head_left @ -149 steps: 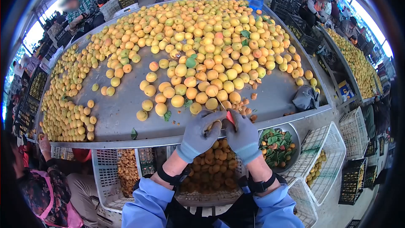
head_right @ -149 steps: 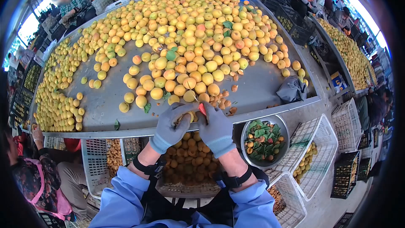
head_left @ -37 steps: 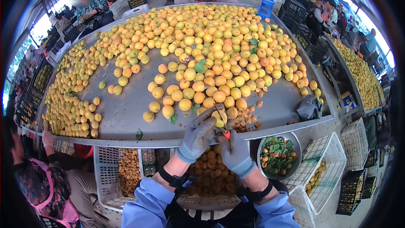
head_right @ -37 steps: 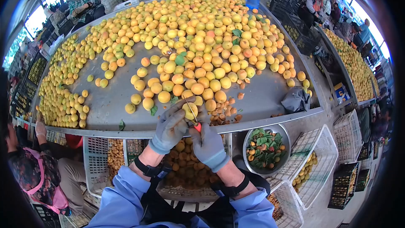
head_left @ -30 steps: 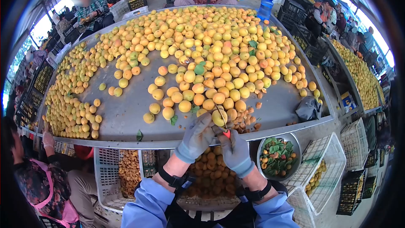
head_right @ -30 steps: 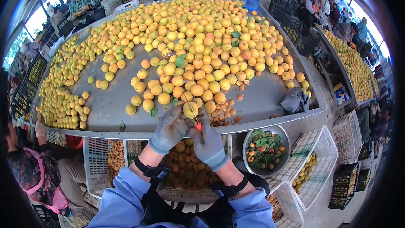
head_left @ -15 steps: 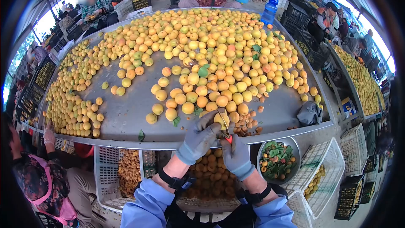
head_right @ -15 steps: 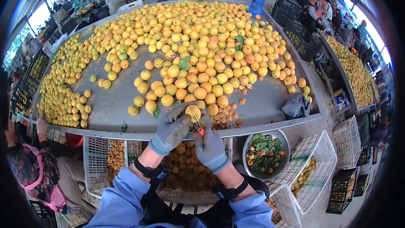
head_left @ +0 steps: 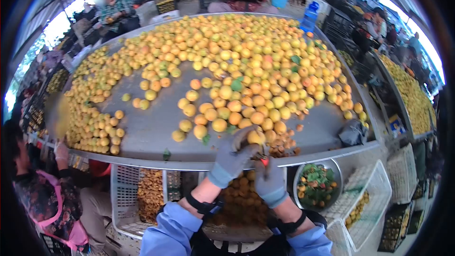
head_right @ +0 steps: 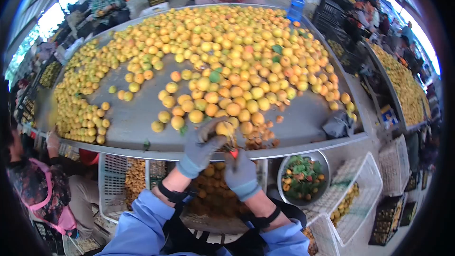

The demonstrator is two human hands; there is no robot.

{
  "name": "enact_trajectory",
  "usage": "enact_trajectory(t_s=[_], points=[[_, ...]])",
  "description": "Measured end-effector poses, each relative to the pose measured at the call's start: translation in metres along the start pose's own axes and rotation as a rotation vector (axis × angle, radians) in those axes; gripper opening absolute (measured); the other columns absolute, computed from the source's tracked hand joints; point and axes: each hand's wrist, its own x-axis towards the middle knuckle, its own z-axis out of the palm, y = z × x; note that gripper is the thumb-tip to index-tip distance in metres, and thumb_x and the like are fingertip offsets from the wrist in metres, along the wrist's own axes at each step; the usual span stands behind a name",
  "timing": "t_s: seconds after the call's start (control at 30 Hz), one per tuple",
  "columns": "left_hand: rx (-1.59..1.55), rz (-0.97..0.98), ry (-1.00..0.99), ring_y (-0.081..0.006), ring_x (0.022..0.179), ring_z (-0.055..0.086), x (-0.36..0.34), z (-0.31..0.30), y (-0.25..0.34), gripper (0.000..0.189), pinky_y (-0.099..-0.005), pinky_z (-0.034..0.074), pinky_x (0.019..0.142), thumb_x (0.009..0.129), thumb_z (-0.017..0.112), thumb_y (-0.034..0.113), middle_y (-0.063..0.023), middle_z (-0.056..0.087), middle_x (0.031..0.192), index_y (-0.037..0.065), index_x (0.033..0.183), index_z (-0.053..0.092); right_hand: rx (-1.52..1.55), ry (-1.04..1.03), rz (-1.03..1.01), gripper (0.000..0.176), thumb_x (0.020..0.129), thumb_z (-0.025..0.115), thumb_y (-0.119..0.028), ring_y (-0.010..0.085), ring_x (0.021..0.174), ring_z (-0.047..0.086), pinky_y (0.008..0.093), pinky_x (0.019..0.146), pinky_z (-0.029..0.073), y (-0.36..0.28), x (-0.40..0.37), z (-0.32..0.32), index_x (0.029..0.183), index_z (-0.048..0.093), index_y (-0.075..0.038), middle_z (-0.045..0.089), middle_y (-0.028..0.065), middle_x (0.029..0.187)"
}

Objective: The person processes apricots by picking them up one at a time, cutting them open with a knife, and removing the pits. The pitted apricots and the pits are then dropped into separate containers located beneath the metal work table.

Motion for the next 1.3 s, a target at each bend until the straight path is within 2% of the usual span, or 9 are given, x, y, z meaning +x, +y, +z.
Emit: enact_trajectory(t_s=[0.1, 0.23, 0.3, 0.43, 0.67, 0.73, 0.93, 1.07, 1.3], points=[[0.296, 0.101, 0.009, -0.0156, 0.101, 0.062, 0.0, -0.014, -0.009, 0.049, -0.031, 0.052, 0.089, 0.09, 0.071, 0.012, -0.0103, 0.063, 0.117, -0.002, 0.134, 0.055, 0.054, -0.059, 0.035, 0.021, 0.097, 0.06, -0.021, 0.0467, 0.062, 0.061, 0.0509, 0.051, 0.045, -0.006, 0.004, -0.004, 0.098, 0.052, -0.002, 0.059, 0.0237, 0.068], [0.099, -0.029, 0.019, -0.0141, 0.107, 0.059, 0.001, -0.013, -0.008, 0.051, -0.0299, 0.05, 0.093, 0.091, 0.072, 0.013, -0.0097, 0.062, 0.121, -0.003, 0.136, 0.054, 0.161, -0.084, 0.024, 0.019, 0.098, 0.059, -0.018, 0.0449, 0.067, 0.062, 0.0477, 0.055, 0.046, -0.001, 0.005, -0.004, 0.092, 0.055, 0.0, 0.06, 0.0244, 0.071], [-0.125, -0.136, 0.017, -0.0114, 0.108, 0.058, 0.001, -0.011, -0.008, 0.053, -0.0283, 0.05, 0.094, 0.092, 0.072, 0.014, -0.0071, 0.061, 0.123, -0.003, 0.138, 0.053, 0.259, -0.138, 0.141, 0.018, 0.099, 0.057, -0.015, 0.0391, 0.065, 0.06, 0.0424, 0.058, 0.045, -0.002, 0.006, -0.007, 0.09, 0.056, 0.001, 0.059, 0.0211, 0.072], [-0.43, -0.243, -0.003, -0.0136, 0.113, 0.057, 0.003, -0.014, -0.022, 0.053, -0.0331, 0.048, 0.099, 0.099, 0.063, 0.018, -0.0074, 0.056, 0.129, -0.003, 0.143, 0.043, 0.292, -0.123, 0.127, 0.017, 0.1, 0.057, -0.014, 0.0295, 0.061, 0.057, 0.0378, 0.057, 0.043, -0.011, 0.007, -0.011, 0.089, 0.057, 0.0, 0.058, 0.0141, 0.069], [-0.579, -0.299, -0.012, -0.0166, 0.114, 0.059, 0.0, -0.02, -0.036, 0.044, -0.0367, 0.048, 0.101, 0.1, 0.063, 0.021, -0.0073, 0.058, 0.126, -0.001, 0.135, 0.049, 0.179, -0.147, 0.138, 0.02, 0.1, 0.058, -0.017, 0.031, 0.06, 0.058, 0.0378, 0.057, 0.044, -0.012, 0.007, -0.014, 0.09, 0.058, 0.001, 0.058, 0.0152, 0.066], [-0.603, -0.293, 0.034, -0.0126, 0.106, 0.06, 0.0, -0.019, -0.035, 0.043, -0.0316, 0.052, 0.095, 0.099, 0.067, 0.022, -0.0044, 0.061, 0.117, -0.002, 0.132, 0.053, 0.199, -0.119, 0.101, 0.021, 0.1, 0.059, -0.018, 0.0322, 0.062, 0.06, 0.0392, 0.057, 0.045, -0.014, 0.007, -0.013, 0.092, 0.059, 0.002, 0.06, 0.0174, 0.069], [-0.718, -0.38, 0.101, -0.015, 0.101, 0.064, -0.004, -0.017, -0.019, 0.04, -0.033, 0.053, 0.093, 0.095, 0.071, 0.019, -0.0045, 0.063, 0.114, -0.001, 0.127, 0.057, 0.182, -0.149, 0.097, 0.02, 0.1, 0.058, -0.018, 0.0328, 0.062, 0.061, 0.0397, 0.058, 0.045, -0.021, 0.01, -0.017, 0.093, 0.061, 0.001, 0.062, 0.0182, 0.07], [-0.699, -0.3, 0.103, -0.0155, 0.1, 0.064, -0.005, -0.018, -0.027, 0.038, -0.0336, 0.054, 0.092, 0.095, 0.071, 0.02, -0.0047, 0.064, 0.114, 0.0, 0.124, 0.058, 0.161, -0.186, 0.165, 0.021, 0.1, 0.058, -0.019, 0.03, 0.062, 0.062, 0.0397, 0.058, 0.045, -0.008, 0.003, -0.014, 0.094, 0.062, 0.001, 0.062, 0.0146, 0.068], [-0.75, -0.3, 0.101, -0.0169, 0.104, 0.065, -0.008, -0.019, -0.022, 0.032, -0.0363, 0.054, 0.095, 0.096, 0.069, 0.017, -0.0059, 0.066, 0.115, 0.0, 0.122, 0.059, 0.428, -0.272, 0.362, 0.026, 0.103, 0.054, -0.021, 0.0103, 0.046, 0.056, 0.0267, 0.045, 0.041, -0.038, 0.007, -0.027, 0.094, 0.064, 0.001, 0.058, 0.0014, 0.057]])
